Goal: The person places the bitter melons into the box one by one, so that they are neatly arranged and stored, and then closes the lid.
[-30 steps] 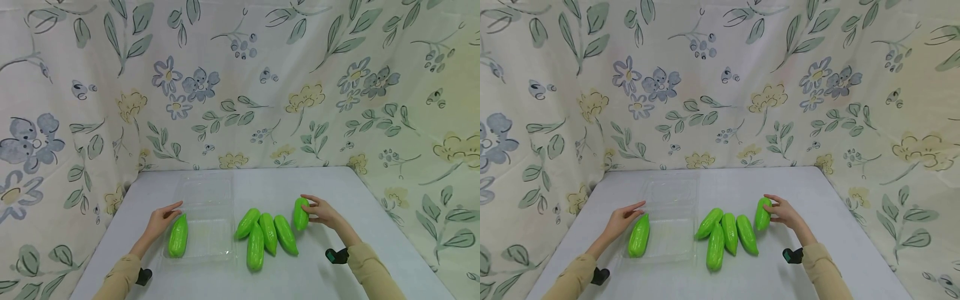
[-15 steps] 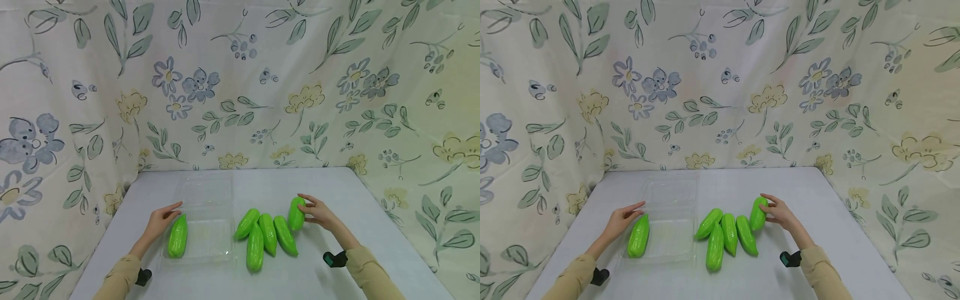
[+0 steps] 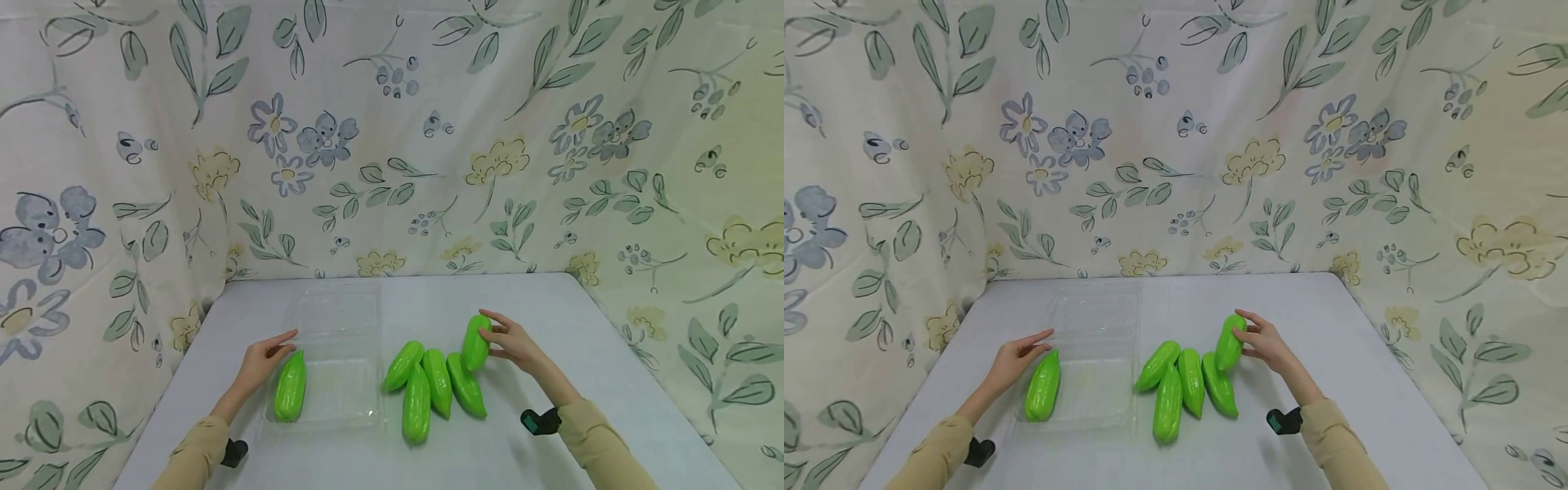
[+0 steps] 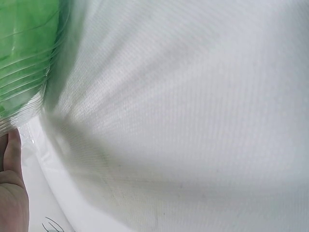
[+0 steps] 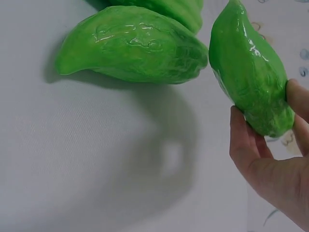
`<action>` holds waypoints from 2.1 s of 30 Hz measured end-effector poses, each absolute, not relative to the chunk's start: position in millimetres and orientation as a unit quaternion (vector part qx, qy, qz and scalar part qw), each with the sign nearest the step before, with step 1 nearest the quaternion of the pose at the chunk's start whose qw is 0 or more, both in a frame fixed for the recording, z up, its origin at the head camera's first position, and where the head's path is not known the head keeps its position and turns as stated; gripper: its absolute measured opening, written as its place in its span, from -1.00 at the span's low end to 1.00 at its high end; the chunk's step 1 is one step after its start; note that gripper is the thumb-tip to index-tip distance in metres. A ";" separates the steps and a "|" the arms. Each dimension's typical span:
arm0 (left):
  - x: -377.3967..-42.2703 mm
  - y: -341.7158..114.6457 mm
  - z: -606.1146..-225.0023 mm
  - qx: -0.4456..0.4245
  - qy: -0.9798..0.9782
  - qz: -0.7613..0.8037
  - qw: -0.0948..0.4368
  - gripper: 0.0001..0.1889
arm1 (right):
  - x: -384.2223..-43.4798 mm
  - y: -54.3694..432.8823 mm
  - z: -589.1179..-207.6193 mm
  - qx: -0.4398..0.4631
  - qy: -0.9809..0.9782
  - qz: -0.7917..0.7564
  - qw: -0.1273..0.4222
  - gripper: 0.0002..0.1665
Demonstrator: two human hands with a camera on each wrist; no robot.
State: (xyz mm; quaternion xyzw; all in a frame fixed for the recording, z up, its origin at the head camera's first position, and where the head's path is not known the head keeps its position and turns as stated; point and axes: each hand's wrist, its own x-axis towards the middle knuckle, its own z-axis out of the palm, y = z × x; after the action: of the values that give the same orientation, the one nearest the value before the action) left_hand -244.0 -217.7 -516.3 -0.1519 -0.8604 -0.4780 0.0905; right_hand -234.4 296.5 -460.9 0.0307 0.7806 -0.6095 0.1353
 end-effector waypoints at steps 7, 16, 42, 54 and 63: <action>-231.3 -208.7 -492.6 -0.149 -0.861 -0.479 0.082 -0.64 | -233.0 289.8 -461.3 0.022 0.781 -0.611 0.131 -0.23; -227.2 -207.1 -487.7 -0.146 -0.860 -0.482 0.080 -0.65 | -231.9 278.3 -455.1 0.001 0.778 -0.615 0.127 -0.23; -245.4 -219.9 -518.7 -0.133 -0.864 -0.481 0.065 -0.62 | -225.4 237.0 -448.1 -0.033 0.761 -0.635 0.131 -0.30; -246.6 -219.7 -519.1 -0.138 -0.866 -0.474 0.075 -0.63 | -226.9 214.8 -442.5 -0.049 0.757 -0.637 0.135 -0.31; -245.9 -220.8 -519.3 -0.139 -0.865 -0.477 0.071 -0.63 | -226.6 196.1 -446.9 -0.056 0.754 -0.641 0.135 -0.33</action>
State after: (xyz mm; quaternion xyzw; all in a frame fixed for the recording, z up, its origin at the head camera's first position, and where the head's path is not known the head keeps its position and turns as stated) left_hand -245.9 -220.8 -519.3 -0.1393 -0.8648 -0.4772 0.0714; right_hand -226.6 196.1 -446.9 -0.0559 0.7538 -0.6405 0.1353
